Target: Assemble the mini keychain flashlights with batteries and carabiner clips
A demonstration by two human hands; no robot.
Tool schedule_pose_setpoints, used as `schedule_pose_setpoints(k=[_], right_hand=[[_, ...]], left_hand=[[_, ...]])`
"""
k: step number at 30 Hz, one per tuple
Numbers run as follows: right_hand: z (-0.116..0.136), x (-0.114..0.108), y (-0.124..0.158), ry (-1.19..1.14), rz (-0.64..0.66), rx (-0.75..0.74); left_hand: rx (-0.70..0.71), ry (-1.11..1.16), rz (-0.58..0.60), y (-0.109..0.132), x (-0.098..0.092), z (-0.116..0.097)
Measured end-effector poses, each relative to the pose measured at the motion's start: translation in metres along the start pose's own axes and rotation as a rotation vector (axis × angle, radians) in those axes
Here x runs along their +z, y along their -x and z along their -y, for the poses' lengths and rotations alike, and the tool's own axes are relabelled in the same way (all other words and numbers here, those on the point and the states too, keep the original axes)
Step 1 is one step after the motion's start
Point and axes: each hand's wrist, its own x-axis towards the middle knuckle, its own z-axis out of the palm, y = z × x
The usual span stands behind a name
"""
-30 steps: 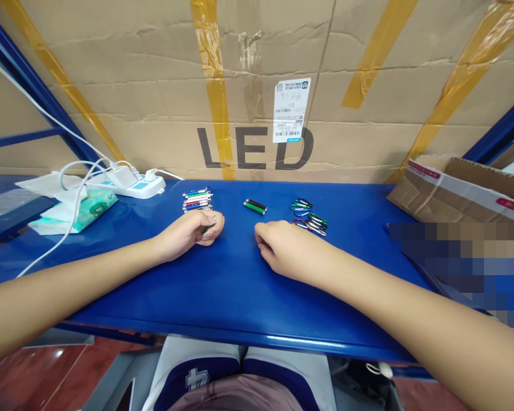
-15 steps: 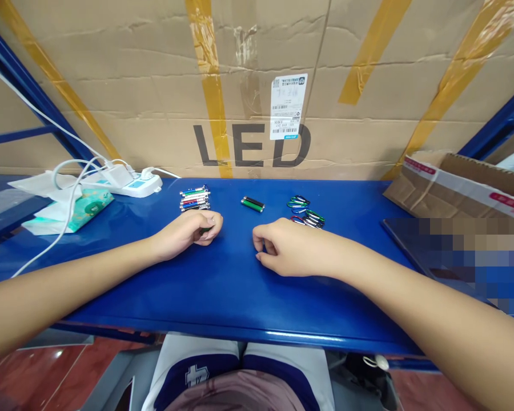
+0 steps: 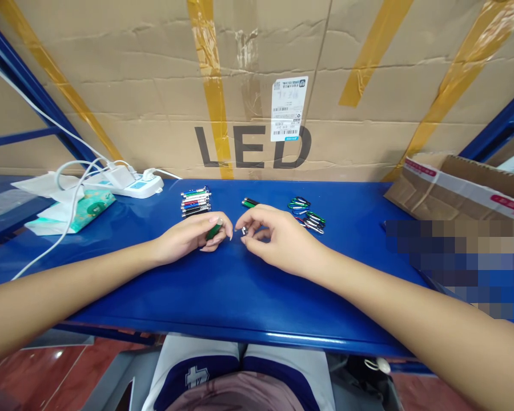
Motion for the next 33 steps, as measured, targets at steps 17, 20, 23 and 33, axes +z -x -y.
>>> schedule_pose_setpoints(k=[17,20,23,33], right_hand=[[0.007,0.002,0.000,-0.088,-0.139,-0.106],[0.006,0.002,0.000,-0.097,-0.166,-0.082],[0.004,0.004,-0.001,-0.152,-0.147,-0.052],[-0.001,0.008,0.000,-0.059,0.044,-0.011]], left_hand=[[-0.001,0.055,-0.018,-0.002,0.008,0.001],[-0.009,-0.028,-0.046,-0.001,0.010,-0.002],[0.023,-0.162,-0.072,-0.002,0.012,-0.004],[0.072,-0.378,-0.112,-0.001,0.014,-0.004]])
